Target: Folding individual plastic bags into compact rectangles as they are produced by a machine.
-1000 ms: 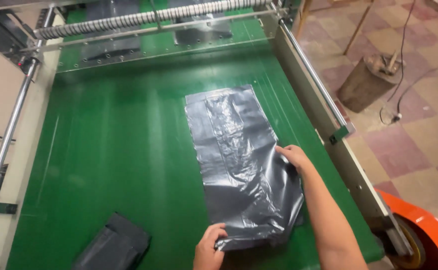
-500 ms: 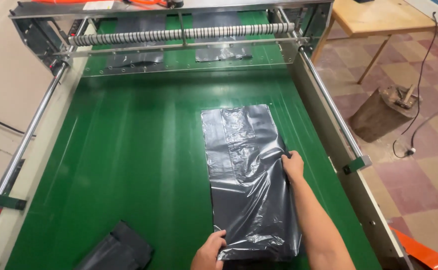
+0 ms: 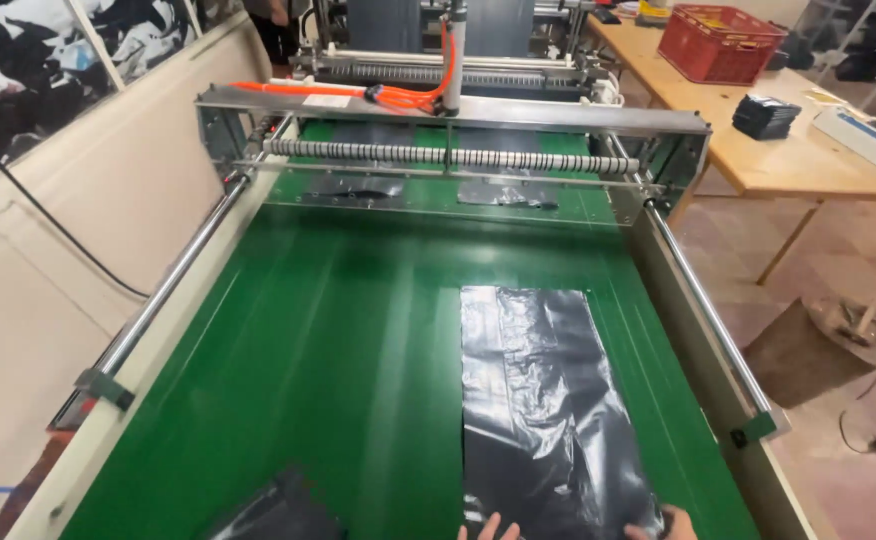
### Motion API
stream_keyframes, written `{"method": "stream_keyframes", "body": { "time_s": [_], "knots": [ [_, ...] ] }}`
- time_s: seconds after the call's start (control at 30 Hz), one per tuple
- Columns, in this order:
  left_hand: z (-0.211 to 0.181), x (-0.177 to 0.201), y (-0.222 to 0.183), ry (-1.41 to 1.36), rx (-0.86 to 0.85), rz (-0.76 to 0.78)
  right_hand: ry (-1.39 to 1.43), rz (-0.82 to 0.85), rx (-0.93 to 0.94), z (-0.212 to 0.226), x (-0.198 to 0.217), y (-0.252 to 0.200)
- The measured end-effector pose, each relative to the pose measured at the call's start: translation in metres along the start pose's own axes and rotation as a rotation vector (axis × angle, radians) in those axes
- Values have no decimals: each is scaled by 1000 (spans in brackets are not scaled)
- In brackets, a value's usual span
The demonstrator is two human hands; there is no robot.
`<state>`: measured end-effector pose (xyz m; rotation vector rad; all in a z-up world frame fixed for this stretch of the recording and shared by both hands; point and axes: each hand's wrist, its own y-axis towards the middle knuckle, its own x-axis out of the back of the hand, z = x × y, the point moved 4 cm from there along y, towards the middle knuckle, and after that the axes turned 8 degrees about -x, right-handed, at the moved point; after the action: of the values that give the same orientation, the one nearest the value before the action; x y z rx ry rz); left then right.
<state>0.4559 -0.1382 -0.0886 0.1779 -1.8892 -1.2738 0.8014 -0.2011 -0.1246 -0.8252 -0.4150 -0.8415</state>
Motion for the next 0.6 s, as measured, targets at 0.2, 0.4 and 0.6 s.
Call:
{"method": "stream_keyframes", "body": {
  "time_s": [0.2,0.4,0.6],
  "knots": [
    [-17,-5,-1,-54,48,-52,183,-104,166,32,-9,16],
    [0,6,7,-120,201,-15,728,82,403,87,-3,-13],
    [-4,34,23,-273,-260,381,98,166,190,123,31,-102]
  ]
}}
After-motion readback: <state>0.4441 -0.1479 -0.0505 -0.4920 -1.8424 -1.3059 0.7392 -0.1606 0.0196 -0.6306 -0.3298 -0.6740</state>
